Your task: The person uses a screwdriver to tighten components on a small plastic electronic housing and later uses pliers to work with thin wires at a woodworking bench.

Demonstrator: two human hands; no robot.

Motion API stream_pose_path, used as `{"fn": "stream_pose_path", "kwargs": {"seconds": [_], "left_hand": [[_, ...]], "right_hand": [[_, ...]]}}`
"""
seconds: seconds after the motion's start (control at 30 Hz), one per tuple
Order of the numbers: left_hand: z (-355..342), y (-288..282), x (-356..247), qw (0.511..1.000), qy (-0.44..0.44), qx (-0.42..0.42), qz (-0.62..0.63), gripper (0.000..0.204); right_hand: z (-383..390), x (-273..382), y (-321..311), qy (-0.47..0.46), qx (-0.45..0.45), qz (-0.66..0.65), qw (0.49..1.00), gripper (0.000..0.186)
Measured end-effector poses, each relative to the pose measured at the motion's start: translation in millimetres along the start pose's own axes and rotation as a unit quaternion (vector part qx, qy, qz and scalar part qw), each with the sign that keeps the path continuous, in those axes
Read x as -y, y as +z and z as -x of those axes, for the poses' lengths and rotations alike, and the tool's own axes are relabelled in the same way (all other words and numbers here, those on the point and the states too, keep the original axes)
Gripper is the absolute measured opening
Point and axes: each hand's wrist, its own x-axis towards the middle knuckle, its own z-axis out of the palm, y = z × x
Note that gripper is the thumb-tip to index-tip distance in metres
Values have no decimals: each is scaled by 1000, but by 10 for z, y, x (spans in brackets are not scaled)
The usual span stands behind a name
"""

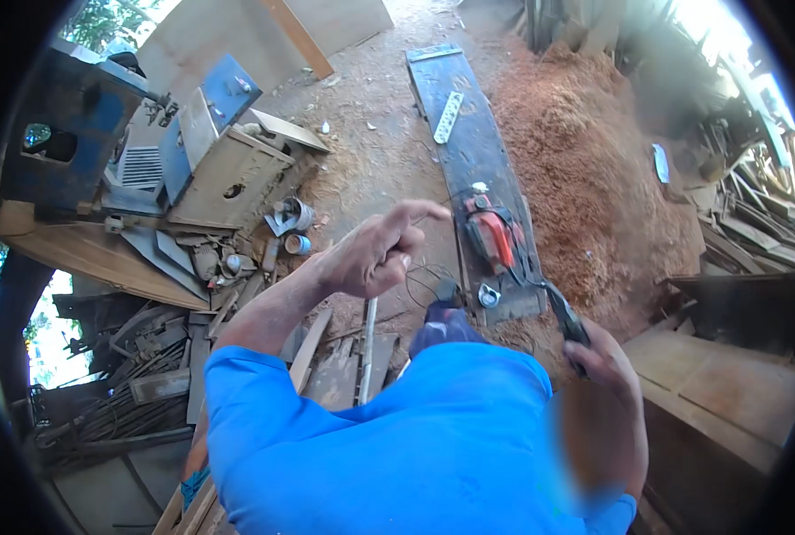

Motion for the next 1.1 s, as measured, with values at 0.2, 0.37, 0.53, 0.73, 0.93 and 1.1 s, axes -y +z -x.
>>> {"fn": "stream_pose_path", "kwargs": {"seconds": [0.2, 0.37, 0.53, 0.73, 0.93, 1.1], "left_hand": [[-313, -135, 785, 969, -9, -103, 225, 87], [-333, 451, 1682, 851, -102, -191, 479, 85], [-234, 776, 2273, 778, -198, -257, 538, 85], [-83, 759, 2893, 739, -251, -250, 573, 78], [-168, 533, 2960, 768, -230, -333, 497, 67], [-428, 376, 2385, 893, -206, -285, 282, 60]], "right_hand": [[-2602, -815, 373, -83, -150, 114, 979, 34], [-4345, -1167, 567, 2, -169, 253, 953, 56], [-5328, -1232, 454, -40, -239, 346, 906, 63], [-5806, -1208, 452, 25, -242, 456, 856, 62], [-4383, 387, 1071, -65, -104, 28, 992, 42], [-2987, 971, 1321, 92, 289, -330, 894, 78]]}}
